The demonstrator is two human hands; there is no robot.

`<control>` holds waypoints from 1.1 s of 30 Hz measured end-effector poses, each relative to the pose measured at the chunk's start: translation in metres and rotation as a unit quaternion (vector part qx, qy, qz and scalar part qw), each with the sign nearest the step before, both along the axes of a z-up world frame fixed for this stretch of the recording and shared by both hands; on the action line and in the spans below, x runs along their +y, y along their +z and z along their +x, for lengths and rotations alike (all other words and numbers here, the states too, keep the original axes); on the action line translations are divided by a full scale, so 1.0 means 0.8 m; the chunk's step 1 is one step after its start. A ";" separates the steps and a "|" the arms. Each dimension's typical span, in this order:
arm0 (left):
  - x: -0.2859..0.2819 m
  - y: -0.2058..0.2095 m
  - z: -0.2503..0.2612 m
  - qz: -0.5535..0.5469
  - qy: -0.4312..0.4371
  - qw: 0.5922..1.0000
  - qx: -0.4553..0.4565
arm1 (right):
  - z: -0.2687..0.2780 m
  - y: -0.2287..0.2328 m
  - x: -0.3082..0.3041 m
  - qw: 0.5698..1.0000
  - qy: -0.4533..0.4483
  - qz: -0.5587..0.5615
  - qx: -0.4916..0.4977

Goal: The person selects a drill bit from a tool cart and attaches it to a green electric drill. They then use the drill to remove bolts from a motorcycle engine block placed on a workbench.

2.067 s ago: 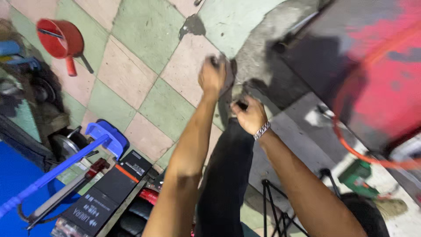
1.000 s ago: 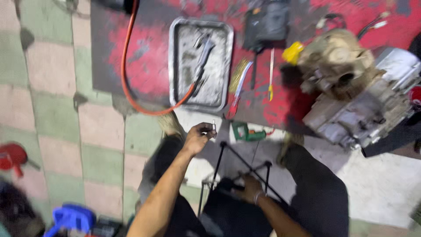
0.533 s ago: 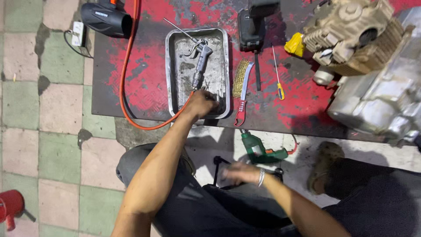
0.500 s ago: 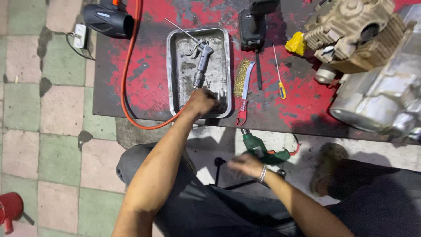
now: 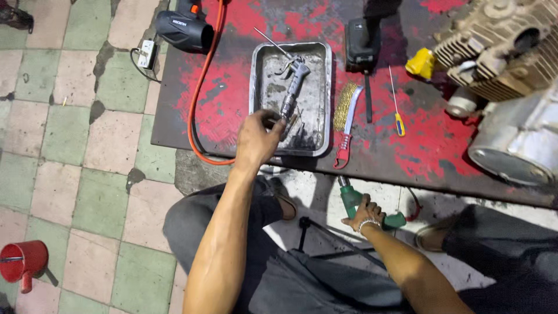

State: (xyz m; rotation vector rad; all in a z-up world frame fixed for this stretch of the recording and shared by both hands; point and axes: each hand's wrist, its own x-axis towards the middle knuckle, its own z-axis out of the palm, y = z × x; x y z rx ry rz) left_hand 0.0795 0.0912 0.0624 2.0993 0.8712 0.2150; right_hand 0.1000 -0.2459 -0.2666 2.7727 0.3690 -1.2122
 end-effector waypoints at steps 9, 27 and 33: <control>-0.004 0.033 0.034 0.034 -0.020 0.999 -0.009 | 0.066 -0.001 -0.037 0.982 0.053 0.089 0.156; -0.161 -0.031 0.034 -0.316 -0.176 0.925 -0.115 | 0.043 0.374 -0.096 0.678 -0.250 0.600 0.343; -0.132 -0.112 0.094 -0.237 -0.088 0.963 -0.091 | 0.041 0.344 -0.110 0.598 -0.361 0.645 0.309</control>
